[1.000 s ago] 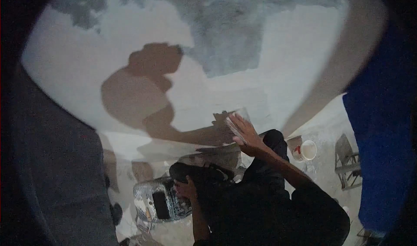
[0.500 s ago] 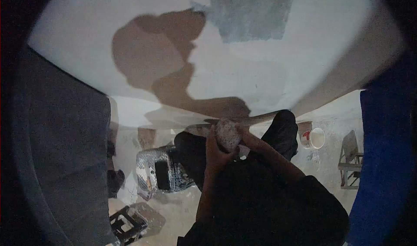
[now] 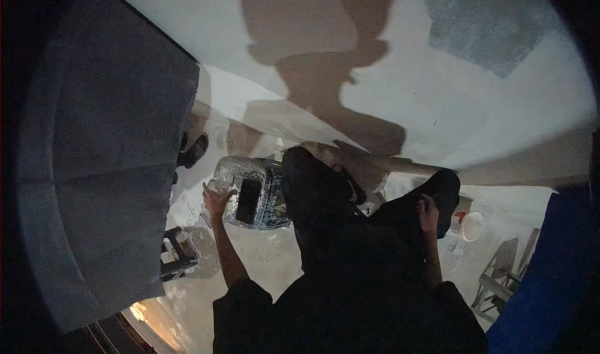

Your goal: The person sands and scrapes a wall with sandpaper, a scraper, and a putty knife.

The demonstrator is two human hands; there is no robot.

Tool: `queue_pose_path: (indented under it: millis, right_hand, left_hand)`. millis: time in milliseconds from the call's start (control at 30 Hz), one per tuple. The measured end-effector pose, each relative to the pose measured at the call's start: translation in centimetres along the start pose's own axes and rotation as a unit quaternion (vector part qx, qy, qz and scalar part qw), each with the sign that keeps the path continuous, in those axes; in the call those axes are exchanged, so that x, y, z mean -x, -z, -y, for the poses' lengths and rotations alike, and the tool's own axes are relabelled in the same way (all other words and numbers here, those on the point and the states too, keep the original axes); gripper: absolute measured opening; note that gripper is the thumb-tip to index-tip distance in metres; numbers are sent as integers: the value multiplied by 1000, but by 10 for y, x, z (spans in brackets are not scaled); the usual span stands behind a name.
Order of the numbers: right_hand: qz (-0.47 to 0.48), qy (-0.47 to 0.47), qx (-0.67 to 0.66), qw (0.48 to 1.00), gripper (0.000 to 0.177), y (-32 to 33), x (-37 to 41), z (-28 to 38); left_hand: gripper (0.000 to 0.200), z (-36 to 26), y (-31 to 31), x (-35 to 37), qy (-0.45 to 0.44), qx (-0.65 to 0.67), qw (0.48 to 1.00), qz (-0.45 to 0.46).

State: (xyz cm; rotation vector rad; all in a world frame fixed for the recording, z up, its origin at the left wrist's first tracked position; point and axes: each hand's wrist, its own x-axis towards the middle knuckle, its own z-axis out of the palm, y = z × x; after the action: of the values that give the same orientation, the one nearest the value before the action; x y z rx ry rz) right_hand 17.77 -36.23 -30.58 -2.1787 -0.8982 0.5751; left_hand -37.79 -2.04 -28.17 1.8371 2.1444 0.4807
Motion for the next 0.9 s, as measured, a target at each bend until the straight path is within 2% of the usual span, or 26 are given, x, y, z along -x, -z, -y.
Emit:
queue_pose_path:
  millis: [33,100,133,200,233,367,433,467,533,567,633,667,733,767,800,833,867,900]
  right_hand:
    - [-71,52,18,996,33,-1,4,-2]
    - [-40,14,56,998,33,-10,2,-3]
    - [-9,-21,89,996,33,-13,0,-1]
    - [-9,-16,102,995,32,-16,-2,-4]
    - [-5,-9,114,993,32,-16,-1,-6]
    - [9,-29,112,993,33,-9,0,9]
    - [-16,16,168,985,32,-10,3,10]
    - [-15,14,170,985,32,-10,4,9]
    - [0,7,136,991,32,-11,2,5]
    - [-1,6,136,991,32,-11,2,7]
    - [8,-29,135,990,32,-10,3,15]
    - [5,-31,134,991,32,-8,2,22]
    - [29,-38,144,988,32,-4,2,32]
    - [27,-42,142,989,32,-8,3,27]
    - [5,-4,156,988,32,-12,4,15]
    - [-17,35,170,985,32,-13,5,7]
    - [-19,33,171,985,32,-10,6,10]
    - [0,10,164,986,32,-7,7,15]
  left_hand:
    - [121,14,-11,-5,0,-2,1000,6]
    - [120,35,-33,-14,-2,108,993,42]
    - [120,40,-41,-15,-4,109,993,44]
    - [120,29,-50,-11,-98,20,994,37]
    - [122,28,-48,-8,-106,22,992,63]
    - [114,20,-47,-7,-38,-81,992,87]
    - [92,42,-51,-21,-8,35,999,27]
    - [92,56,-53,-29,-8,34,999,30]
    - [63,91,-59,-43,53,126,989,-52]
    - [63,111,-63,-48,52,126,989,-51]
    - [42,144,-67,-49,8,73,995,74]
    - [42,148,-68,-46,5,73,995,74]
    - [24,155,-69,-46,-230,-26,972,26]
    - [19,162,-80,-50,-173,28,984,34]
    - [19,171,-88,-52,-177,28,983,36]
    - [22,183,-96,-54,-106,52,992,54]
    - [25,187,-101,-56,-33,77,994,71]
    - [31,161,-86,-42,-41,18,998,47]
